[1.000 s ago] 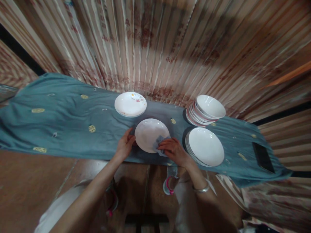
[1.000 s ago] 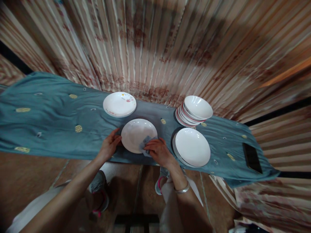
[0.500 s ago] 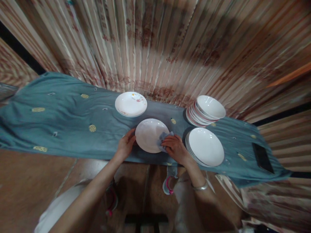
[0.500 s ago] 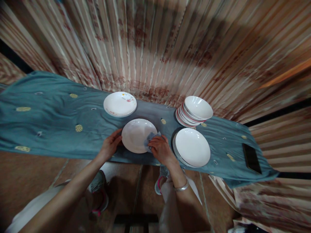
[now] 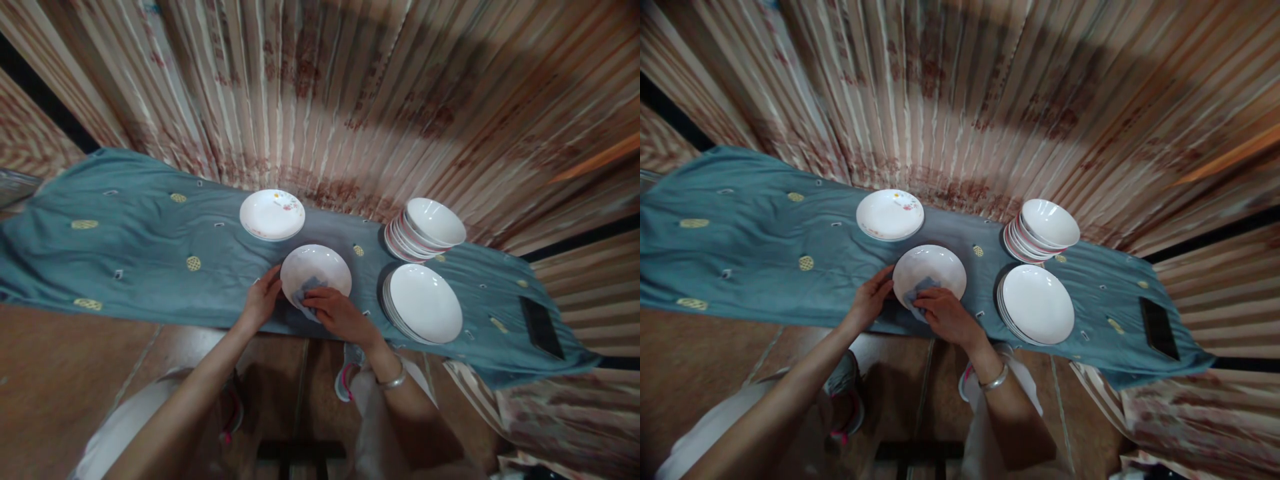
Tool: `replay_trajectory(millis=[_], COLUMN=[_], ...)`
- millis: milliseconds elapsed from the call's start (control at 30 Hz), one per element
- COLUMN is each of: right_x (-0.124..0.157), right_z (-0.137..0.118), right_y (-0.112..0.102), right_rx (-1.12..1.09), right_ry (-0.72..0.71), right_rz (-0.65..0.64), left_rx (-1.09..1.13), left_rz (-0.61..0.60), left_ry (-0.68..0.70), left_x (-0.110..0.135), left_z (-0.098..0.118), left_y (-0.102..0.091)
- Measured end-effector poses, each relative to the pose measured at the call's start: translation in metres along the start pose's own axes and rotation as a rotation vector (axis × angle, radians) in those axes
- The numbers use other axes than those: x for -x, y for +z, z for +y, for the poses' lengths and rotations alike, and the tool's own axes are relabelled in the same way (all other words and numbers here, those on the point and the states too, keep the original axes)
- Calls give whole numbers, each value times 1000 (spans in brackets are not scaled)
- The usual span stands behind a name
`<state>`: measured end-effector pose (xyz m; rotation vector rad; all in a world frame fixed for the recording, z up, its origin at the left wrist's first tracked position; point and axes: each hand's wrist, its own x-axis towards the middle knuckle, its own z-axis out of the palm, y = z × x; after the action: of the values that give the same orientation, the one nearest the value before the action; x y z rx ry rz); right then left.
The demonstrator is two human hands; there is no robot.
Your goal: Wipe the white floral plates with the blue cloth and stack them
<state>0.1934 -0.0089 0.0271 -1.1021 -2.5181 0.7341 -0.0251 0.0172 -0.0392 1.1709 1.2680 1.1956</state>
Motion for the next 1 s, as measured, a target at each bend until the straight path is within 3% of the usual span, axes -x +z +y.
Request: replay_trajectory(millis=[233, 567, 1000], right_x=[-25, -53, -62], right_z=[-1, -1, 10], right_y=[13, 20, 17], right_rx=[57, 293, 499], right_ry=[-13, 103, 252], right_rz=[4, 36, 105], left_rx=[-40, -66, -126], left_rz=[-4, -8, -23], left_ry=[16, 44, -25], left_x=[0, 1, 2], left_z=[3, 5, 7], left_y=[-1, 0, -2])
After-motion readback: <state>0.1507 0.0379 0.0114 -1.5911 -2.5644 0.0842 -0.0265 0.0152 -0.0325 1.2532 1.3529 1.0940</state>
